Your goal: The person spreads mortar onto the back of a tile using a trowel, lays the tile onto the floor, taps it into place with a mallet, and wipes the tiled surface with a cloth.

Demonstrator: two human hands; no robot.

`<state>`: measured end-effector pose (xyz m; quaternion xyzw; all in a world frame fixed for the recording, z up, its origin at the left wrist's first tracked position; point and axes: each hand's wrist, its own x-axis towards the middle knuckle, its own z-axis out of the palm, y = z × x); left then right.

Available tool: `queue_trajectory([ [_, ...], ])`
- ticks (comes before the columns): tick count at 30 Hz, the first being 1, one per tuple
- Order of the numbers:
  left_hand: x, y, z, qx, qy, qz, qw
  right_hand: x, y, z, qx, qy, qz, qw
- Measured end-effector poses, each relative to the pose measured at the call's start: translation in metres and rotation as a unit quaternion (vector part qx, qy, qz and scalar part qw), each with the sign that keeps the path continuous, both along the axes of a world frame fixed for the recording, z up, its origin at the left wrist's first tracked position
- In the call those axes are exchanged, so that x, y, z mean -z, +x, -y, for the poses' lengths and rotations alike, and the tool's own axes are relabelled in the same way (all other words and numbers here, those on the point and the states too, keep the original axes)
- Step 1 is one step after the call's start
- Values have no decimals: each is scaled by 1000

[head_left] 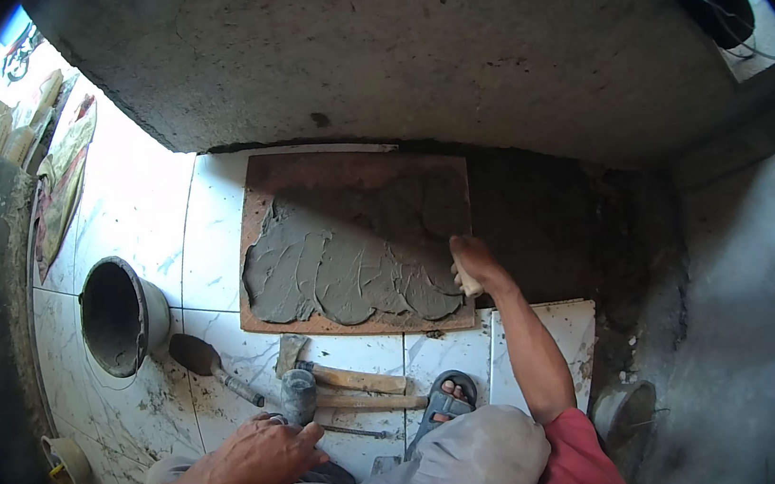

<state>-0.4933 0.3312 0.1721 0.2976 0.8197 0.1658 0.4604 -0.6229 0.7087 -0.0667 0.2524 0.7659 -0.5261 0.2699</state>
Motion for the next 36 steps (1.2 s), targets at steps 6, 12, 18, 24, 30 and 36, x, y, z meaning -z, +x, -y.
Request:
queue_trajectory([
  [6,-8,0,14,-2,27,-3,1000,-18,71,8,-69,10,22,997],
  [12,-19,7,20,17,38,-22,999,13,36,8,183,-163,-2,970],
  [18,-12,0,9,24,50,4,998,11,13,81,53,-198,46,978],
  [24,-12,6,16,15,86,-13,996,7,2,93,-318,63,-116,939],
  [30,-8,8,16,17,99,-24,995,-7,-52,83,-345,205,-189,896],
  [36,-22,4,12,25,103,-18,994,30,-16,14,-318,197,-210,903],
])
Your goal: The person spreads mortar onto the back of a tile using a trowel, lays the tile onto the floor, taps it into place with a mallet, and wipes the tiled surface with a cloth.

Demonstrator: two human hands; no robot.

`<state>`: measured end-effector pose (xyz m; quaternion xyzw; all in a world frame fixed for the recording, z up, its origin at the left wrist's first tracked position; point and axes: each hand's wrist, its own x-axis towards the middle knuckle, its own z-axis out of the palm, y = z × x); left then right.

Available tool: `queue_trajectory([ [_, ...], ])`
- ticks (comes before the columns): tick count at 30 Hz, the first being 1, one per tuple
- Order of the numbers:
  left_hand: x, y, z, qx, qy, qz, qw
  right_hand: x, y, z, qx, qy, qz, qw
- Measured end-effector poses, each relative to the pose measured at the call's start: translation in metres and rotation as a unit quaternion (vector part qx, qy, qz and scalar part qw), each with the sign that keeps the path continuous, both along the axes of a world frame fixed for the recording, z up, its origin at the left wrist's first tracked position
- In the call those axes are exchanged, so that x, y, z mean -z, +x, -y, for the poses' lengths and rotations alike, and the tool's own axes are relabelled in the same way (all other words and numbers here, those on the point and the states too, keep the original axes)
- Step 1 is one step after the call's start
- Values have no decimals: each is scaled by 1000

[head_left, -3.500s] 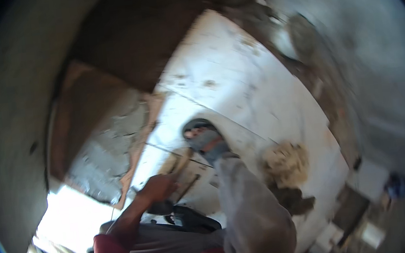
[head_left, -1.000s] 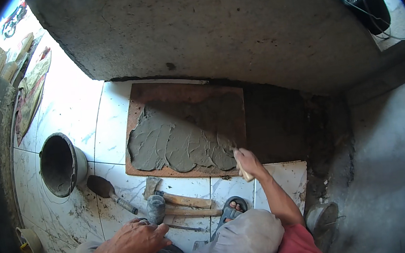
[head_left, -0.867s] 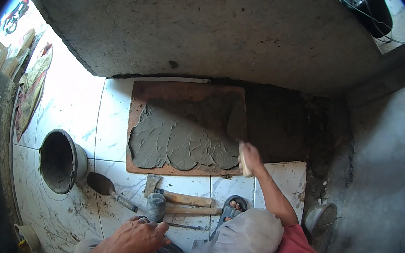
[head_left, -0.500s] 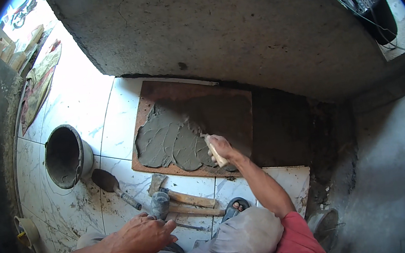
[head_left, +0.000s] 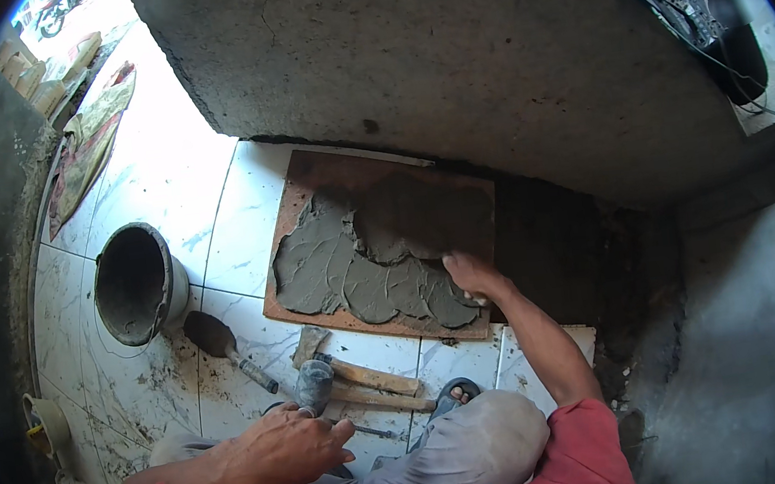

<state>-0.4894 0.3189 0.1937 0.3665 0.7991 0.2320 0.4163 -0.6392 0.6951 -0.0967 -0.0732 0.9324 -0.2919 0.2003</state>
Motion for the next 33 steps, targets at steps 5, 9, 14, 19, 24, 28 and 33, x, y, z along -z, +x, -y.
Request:
queue_trajectory([
  [5,6,9,11,4,4,-10,1000,7,22,-11,48,177,-112,977],
  [9,-1,8,6,25,-7,-9,1000,-32,13,54,355,-174,214,893],
  [14,10,4,3,20,10,-26,999,0,-32,50,64,30,54,996],
  [19,2,7,9,22,-10,-17,1000,-74,-35,26,31,79,87,993],
  [24,3,-1,7,40,-5,3,999,-63,13,-21,300,-127,191,926],
  [28,7,-2,9,24,24,-7,999,-45,16,-22,407,-239,223,853],
  [33,6,0,11,32,-1,7,999,-36,1,42,345,-244,278,863],
])
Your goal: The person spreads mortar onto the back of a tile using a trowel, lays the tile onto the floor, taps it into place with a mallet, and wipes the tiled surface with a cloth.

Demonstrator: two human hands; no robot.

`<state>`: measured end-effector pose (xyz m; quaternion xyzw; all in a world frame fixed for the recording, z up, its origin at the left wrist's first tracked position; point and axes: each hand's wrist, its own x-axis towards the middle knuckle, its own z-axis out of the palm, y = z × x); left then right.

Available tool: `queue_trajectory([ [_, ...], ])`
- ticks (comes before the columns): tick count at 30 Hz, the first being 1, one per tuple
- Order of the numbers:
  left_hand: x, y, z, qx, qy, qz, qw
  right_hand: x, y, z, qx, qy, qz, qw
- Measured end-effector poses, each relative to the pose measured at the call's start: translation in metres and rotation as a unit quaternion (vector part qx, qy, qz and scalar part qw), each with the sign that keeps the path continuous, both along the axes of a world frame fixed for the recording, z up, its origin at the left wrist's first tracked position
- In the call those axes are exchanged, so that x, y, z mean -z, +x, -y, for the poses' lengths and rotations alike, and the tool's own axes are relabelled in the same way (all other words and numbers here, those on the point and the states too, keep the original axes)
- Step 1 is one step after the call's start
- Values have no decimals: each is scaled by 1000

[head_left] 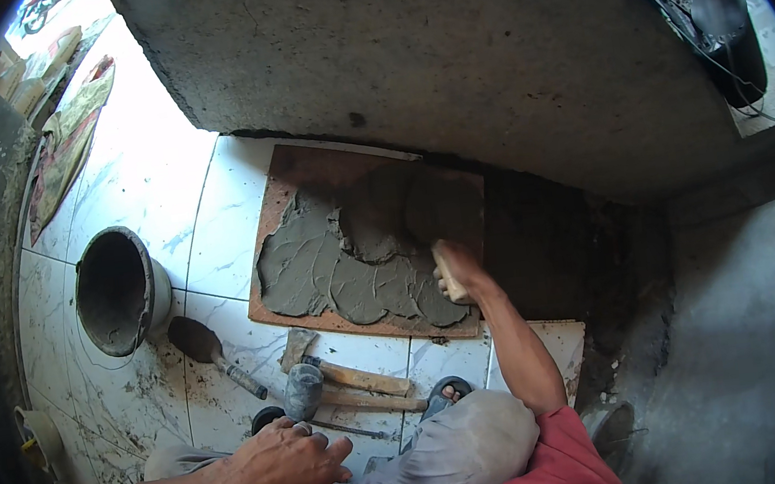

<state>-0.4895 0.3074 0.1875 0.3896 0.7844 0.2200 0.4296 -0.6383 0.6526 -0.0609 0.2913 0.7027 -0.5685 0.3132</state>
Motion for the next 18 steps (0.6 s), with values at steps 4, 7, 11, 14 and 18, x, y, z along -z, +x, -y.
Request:
queue_trajectory([
  [4,1,2,2,0,7,-43,999,1,-11,57,-87,-25,-21,996],
  [7,4,3,2,-2,9,-24,1000,8,-26,84,-133,-35,-12,990],
  [11,2,7,8,-7,21,-29,999,15,-65,94,-274,39,-91,957],
  [14,-1,11,10,0,29,-33,999,33,-77,50,-437,224,-271,828],
  [18,-9,13,16,-2,20,-22,1000,-1,-42,46,-352,119,-25,928],
])
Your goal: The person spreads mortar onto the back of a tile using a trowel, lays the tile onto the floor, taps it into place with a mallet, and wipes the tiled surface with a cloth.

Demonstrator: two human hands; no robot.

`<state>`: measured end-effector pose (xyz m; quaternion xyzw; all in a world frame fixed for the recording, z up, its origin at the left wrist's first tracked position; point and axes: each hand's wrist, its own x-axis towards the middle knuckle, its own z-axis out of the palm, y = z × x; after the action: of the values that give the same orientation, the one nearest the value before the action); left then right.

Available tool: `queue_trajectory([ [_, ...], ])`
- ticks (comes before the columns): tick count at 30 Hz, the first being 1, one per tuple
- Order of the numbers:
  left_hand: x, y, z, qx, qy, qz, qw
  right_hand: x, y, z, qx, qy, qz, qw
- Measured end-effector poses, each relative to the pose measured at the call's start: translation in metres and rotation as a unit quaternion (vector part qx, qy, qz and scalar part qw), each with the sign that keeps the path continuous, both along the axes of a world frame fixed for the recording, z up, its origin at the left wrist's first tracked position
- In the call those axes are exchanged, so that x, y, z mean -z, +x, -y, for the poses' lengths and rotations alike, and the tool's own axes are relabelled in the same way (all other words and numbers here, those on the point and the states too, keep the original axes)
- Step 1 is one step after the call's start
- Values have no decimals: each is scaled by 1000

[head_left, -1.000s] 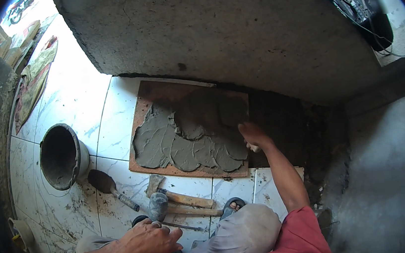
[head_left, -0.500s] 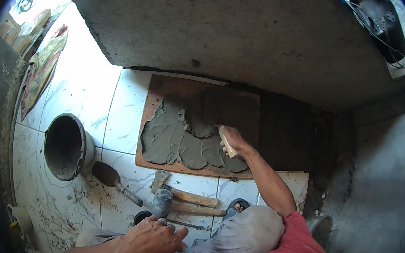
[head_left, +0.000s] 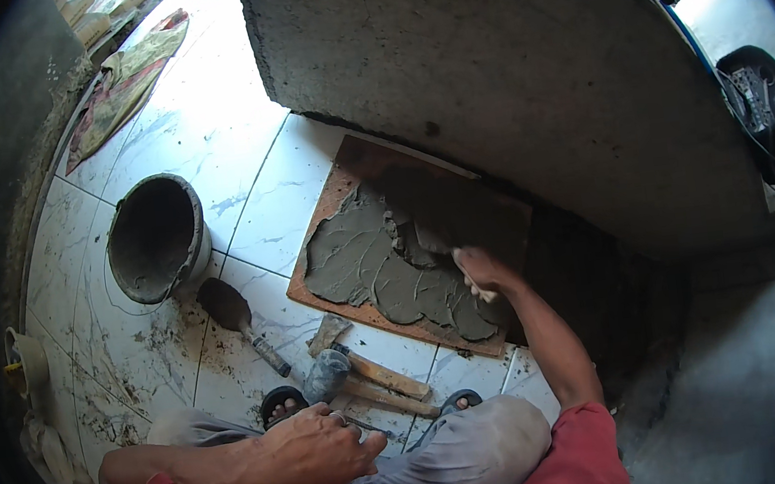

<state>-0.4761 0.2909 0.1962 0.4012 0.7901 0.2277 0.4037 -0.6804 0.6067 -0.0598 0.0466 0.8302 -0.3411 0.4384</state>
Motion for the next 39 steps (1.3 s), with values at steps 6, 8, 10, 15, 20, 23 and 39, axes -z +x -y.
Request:
queue_trajectory([
  [6,-8,-4,-5,39,-24,6,999,-12,27,-24,-201,16,-234,951],
  [8,-4,-2,-7,34,-18,2,999,5,3,-23,-234,46,-291,926],
  [10,0,-3,-10,31,-10,-2,999,10,-22,-19,-265,79,-346,897],
  [15,7,7,-4,-10,-16,-3,1000,-32,-40,50,-83,95,-91,988],
  [20,5,-10,-13,28,20,-4,999,45,5,-73,-101,172,-400,894],
  [23,-4,-3,-4,24,-2,-4,1000,68,17,-33,-42,92,-386,917],
  [39,-13,-5,-7,62,-7,12,998,39,-79,85,-172,13,-279,945],
])
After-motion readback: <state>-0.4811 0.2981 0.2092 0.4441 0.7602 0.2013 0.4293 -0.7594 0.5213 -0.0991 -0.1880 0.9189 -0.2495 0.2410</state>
